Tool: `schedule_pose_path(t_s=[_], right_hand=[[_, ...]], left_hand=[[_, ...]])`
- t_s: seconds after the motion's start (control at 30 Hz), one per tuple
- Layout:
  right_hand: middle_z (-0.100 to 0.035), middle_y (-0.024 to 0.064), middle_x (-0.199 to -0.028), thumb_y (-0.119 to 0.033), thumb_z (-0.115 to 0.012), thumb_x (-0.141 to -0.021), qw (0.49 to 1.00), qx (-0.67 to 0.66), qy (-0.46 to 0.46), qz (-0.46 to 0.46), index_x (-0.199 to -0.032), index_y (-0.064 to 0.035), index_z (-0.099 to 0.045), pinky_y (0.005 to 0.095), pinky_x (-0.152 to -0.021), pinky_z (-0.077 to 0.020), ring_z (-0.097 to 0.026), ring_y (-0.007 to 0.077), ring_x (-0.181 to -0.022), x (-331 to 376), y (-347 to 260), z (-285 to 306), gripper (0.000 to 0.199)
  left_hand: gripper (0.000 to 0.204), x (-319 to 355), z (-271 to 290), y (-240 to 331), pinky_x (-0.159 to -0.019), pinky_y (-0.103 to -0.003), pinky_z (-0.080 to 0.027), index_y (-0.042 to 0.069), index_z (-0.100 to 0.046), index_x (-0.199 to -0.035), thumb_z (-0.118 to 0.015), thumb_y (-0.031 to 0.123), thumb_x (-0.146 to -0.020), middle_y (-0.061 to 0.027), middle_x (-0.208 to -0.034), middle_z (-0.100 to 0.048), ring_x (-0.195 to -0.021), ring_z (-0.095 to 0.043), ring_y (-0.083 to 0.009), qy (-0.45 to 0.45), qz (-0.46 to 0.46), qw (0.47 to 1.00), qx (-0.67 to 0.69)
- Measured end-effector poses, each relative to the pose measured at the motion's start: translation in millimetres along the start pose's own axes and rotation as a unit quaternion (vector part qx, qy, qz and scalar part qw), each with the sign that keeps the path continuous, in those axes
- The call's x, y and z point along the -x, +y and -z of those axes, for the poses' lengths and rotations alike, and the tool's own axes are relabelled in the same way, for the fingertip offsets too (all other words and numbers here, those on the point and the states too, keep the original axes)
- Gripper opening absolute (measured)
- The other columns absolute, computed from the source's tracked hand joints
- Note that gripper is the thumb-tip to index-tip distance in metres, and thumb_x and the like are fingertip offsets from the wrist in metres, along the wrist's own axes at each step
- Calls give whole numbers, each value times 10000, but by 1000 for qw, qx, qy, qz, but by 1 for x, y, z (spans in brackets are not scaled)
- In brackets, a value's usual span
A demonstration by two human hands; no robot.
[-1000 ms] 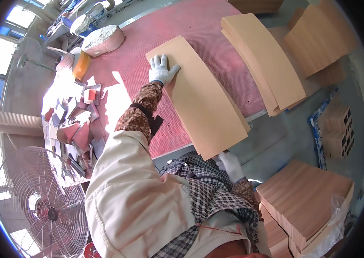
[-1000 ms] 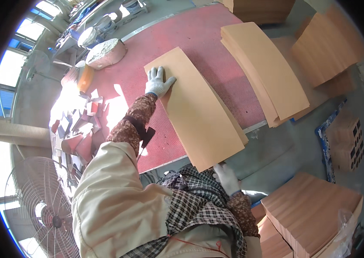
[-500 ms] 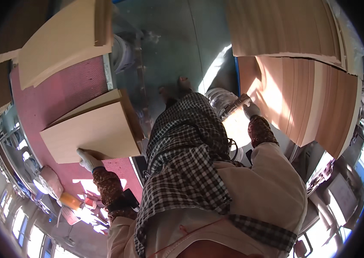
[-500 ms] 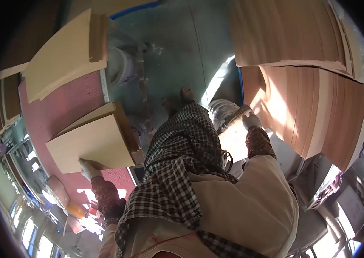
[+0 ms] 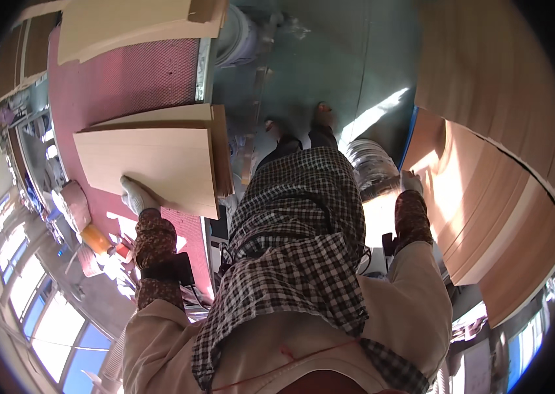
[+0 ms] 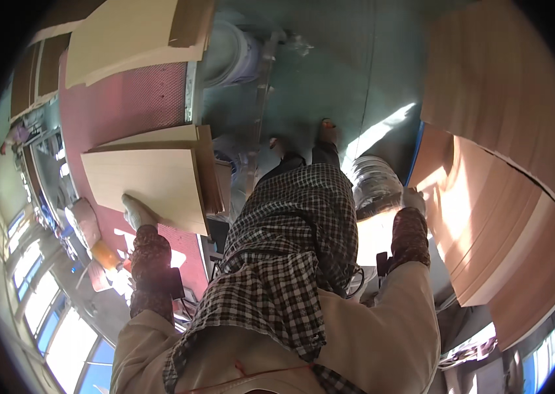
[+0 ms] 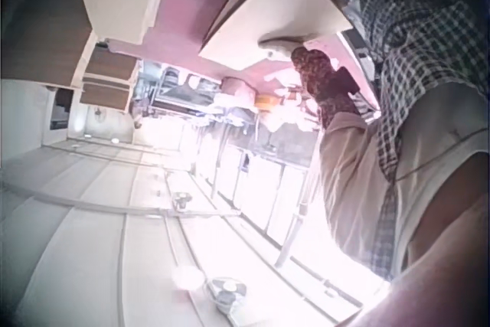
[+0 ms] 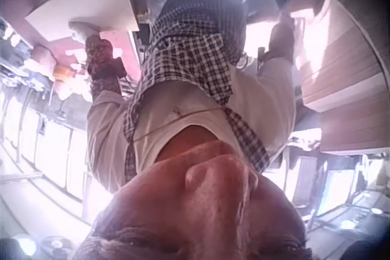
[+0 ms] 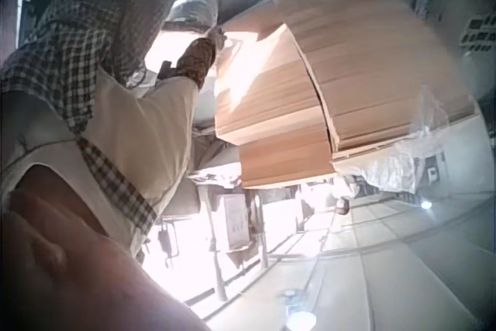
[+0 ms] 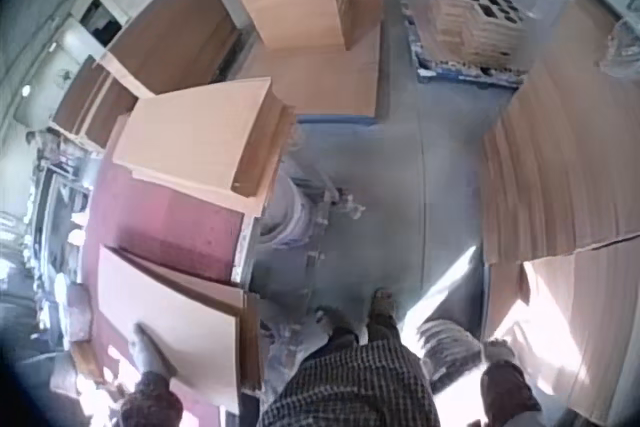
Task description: Inspecting wooden panels and applying labels to them in a factory environment.
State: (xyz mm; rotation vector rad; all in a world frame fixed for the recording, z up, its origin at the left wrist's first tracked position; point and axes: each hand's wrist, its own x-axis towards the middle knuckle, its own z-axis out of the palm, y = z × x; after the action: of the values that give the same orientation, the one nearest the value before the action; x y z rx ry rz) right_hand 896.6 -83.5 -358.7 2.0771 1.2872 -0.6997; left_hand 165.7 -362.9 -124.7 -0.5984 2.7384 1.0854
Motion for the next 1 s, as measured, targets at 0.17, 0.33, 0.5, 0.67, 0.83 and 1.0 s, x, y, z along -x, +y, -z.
schedule_pose_path(t_s=[0.17, 0.33, 0.5, 0.67, 0.83, 1.0], right_hand=[[-659, 313, -1246, -660, -533, -856, 996, 20, -69, 57, -1192, 46, -697, 471, -1091, -441, -598, 435, -1254, 24, -30, 11, 799], [-715, 285, -1125, -703, -579, -853, 974, 103, -160, 126, -1129, 20, -733, 479, -972, -503, -655, 439, -1153, 67, -102, -9, 789], [-671, 310, -789, -617, -568, -928, 894, 147, -135, 401, -855, 83, -703, 517, -719, -488, -702, 449, -820, 75, -201, -66, 717], [-685, 334, -973, -529, -528, -988, 847, 182, -129, 483, -981, 72, -720, 515, -840, -520, -674, 471, -960, 89, -233, -88, 631], [-686, 291, -1107, -479, -512, -1019, 840, 195, -132, 490, -1115, 85, -674, 475, -895, -510, -660, 403, -1023, 93, -269, -54, 594], [-663, 248, -1175, -465, -501, -1034, 852, 132, -100, 496, -1197, 84, -633, 447, -932, -499, -630, 351, -1069, 129, -320, 31, 588]], left_hand=[[906, 19, -3, 43, -978, -415, -510, -121, -399, -1405, -565, 638, -940, -266, -1318, -570, -1134, -619, -329, -2, -45, 999, 20], [926, 49, -3, 38, -1082, -428, -427, -77, -352, -1480, -595, 615, -915, -303, -1384, -550, -1261, -564, -390, 50, -1, 996, -68], [1024, 11, -26, -37, -1226, -443, -296, -66, -189, -1591, -598, 595, -924, -346, -1582, -325, -1477, -346, -451, 74, 41, 996, -3], [990, 30, -24, -36, -1210, -472, -322, -80, -196, -1579, -637, 524, -930, -364, -1560, -324, -1446, -367, -476, 76, 43, 996, 8], [970, 47, -27, -22, -1188, -488, -352, -65, -181, -1580, -663, 476, -934, -363, -1533, -350, -1430, -377, -486, 52, 46, 997, 30], [990, 62, 7, -20, -1187, -476, -352, 0, -184, -1609, -707, 477, -917, -303, -1574, -338, -1444, -380, -460, 54, 93, 992, 68]])
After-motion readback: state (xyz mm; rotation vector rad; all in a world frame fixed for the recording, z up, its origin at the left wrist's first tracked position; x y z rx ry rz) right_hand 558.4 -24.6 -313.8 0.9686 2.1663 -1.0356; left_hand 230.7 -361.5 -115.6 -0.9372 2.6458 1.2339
